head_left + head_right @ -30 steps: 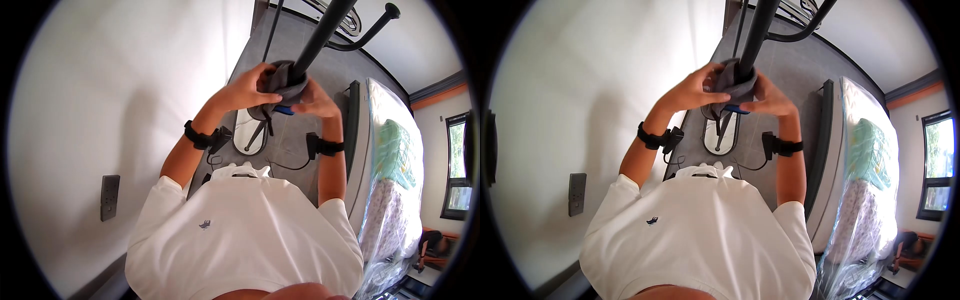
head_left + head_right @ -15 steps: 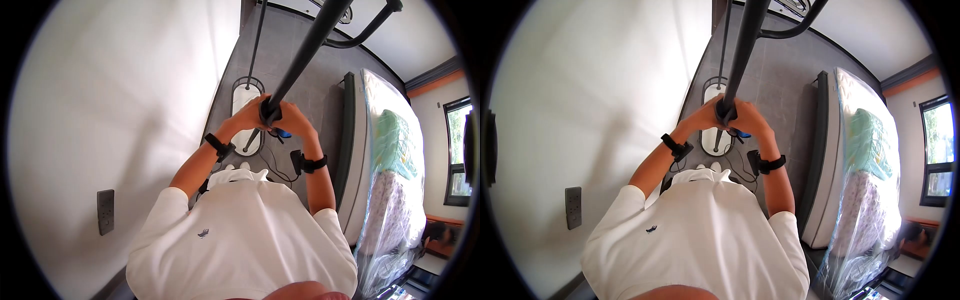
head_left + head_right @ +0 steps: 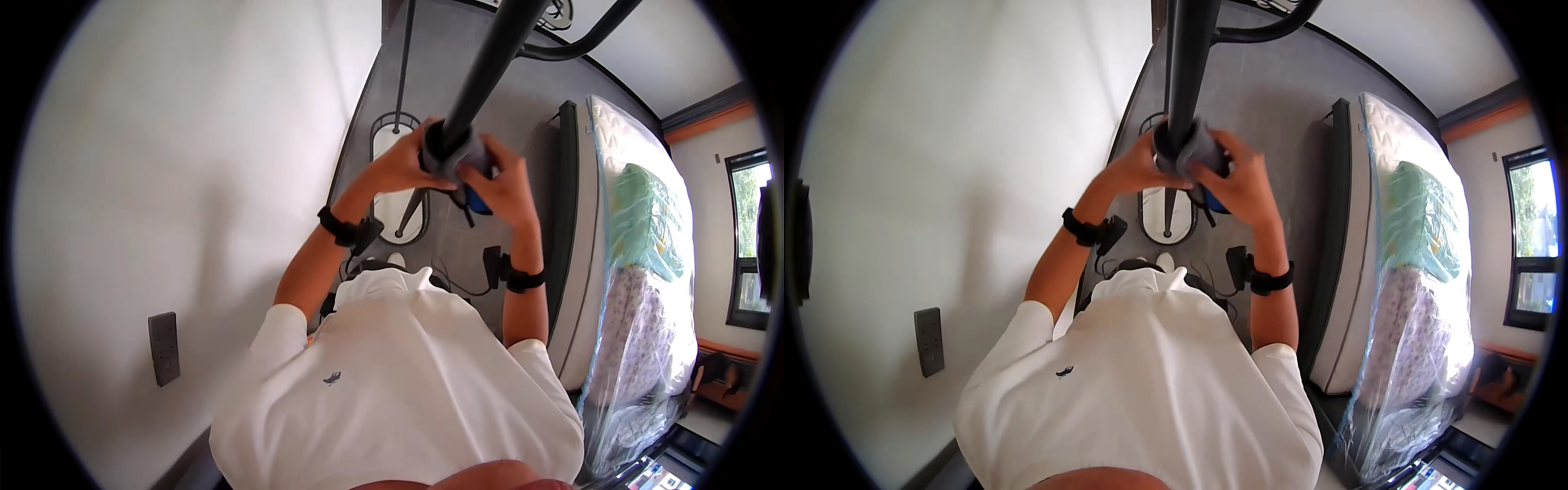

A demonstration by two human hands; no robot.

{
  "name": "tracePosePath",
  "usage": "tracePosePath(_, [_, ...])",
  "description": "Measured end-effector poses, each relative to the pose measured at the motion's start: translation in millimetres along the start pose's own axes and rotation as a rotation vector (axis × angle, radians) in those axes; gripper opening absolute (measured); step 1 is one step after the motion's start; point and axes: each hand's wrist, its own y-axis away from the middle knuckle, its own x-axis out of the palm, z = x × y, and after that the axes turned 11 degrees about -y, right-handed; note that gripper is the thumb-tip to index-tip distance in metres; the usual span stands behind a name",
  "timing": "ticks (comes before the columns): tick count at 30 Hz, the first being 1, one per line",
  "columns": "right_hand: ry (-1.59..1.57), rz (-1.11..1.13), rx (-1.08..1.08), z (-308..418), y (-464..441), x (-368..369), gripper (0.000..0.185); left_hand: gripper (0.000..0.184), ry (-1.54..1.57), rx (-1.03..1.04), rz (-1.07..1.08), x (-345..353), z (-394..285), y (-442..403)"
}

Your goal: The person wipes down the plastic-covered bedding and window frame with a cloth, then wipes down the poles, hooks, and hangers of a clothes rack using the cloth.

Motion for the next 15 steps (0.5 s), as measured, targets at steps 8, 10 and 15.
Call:
tracePosePath(8, [-0.199, -0.170, -0.278, 40.9, -41.2, 23.2, 0.066, 0.083, 0.180, 0.209, -0.315, 11.2, -18.7, -38.3])
tracePosePath(10, [0.060, -0.016, -0.401, 26.0, -47.3, 18.8, 0.069, 0.079, 0.156, 0.133, -0.269, 18.7, -0.4, -26.5])
tracePosePath(15, [-0.148, 0.146, -0.142, 13.2, -41.7, 53.3, 0.063, 0.056, 0.228, -0.207, -0.073, 53.7, 89.1, 23.0])
